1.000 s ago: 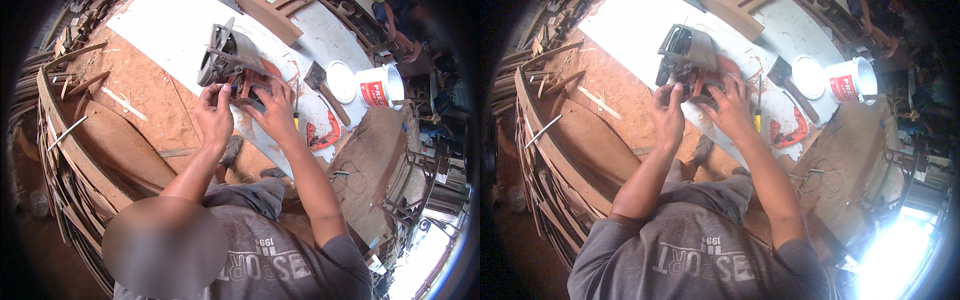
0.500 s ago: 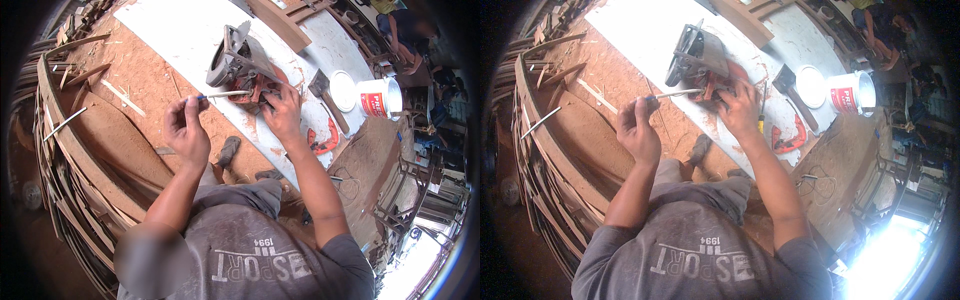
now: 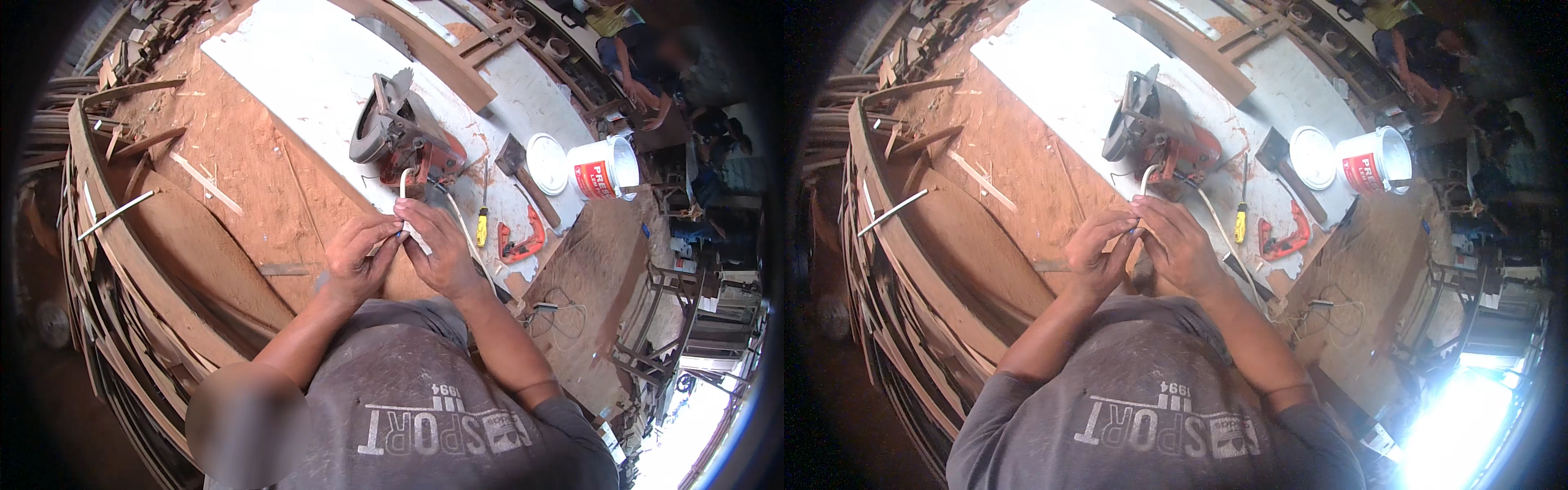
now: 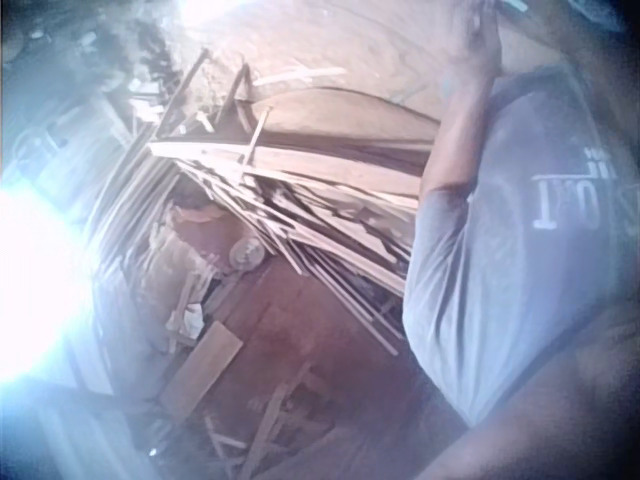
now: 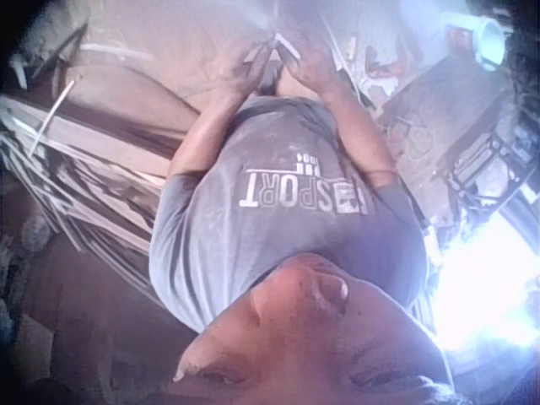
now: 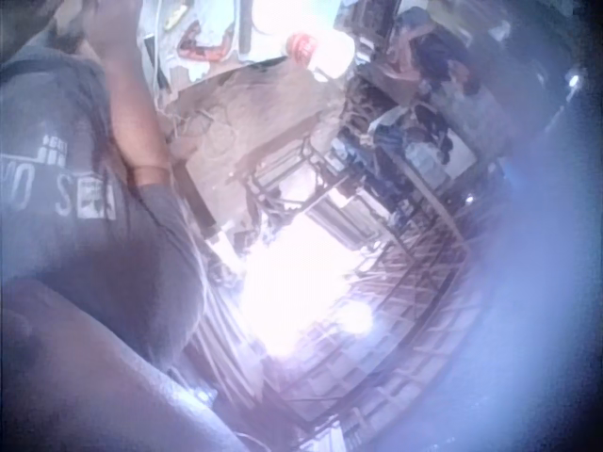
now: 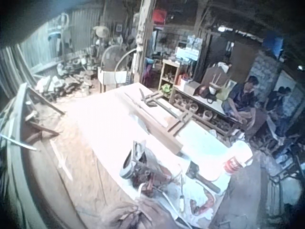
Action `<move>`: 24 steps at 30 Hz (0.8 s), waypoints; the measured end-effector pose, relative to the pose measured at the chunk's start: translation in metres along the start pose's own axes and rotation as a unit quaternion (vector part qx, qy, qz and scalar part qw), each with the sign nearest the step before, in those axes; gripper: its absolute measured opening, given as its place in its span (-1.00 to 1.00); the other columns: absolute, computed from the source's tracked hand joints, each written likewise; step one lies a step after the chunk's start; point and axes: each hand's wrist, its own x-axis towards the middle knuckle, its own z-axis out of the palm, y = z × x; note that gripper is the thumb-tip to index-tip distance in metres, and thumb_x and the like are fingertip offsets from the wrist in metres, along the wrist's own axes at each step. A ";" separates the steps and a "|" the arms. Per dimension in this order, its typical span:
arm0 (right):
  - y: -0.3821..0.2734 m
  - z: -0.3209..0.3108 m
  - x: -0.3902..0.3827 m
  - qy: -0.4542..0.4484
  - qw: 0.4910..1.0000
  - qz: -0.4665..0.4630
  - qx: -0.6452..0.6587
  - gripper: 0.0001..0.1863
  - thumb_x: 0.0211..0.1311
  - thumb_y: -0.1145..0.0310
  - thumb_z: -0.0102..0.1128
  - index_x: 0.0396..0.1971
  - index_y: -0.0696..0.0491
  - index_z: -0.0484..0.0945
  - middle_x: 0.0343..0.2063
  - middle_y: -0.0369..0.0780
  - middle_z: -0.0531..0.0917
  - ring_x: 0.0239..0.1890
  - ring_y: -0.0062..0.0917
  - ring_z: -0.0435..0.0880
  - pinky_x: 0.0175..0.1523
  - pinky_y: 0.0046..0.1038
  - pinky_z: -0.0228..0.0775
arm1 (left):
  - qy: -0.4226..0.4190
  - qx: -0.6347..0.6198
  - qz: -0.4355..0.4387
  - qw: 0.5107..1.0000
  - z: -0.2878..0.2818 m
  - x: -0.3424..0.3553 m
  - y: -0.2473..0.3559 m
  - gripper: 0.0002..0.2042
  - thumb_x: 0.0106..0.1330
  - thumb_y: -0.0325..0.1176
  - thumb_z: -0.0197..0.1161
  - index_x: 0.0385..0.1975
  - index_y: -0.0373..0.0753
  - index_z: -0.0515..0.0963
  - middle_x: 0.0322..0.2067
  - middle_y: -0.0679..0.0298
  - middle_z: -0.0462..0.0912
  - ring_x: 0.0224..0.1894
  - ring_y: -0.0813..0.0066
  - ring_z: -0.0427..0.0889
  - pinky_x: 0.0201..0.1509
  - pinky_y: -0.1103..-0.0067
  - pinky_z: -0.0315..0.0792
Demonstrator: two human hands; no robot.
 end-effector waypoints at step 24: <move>0.005 -0.003 -0.035 0.007 0.996 0.076 0.051 -0.74 0.22 0.47 0.33 -0.08 0.03 0.69 -0.01 -0.19 0.68 -0.07 -0.28 0.72 0.02 -0.33 0.61 | -0.090 -0.015 0.040 0.995 0.000 0.037 -0.034 -0.86 0.23 -0.68 0.34 -0.24 -0.37 0.64 -0.22 0.07 0.75 -0.06 0.19 0.74 0.07 0.35 0.59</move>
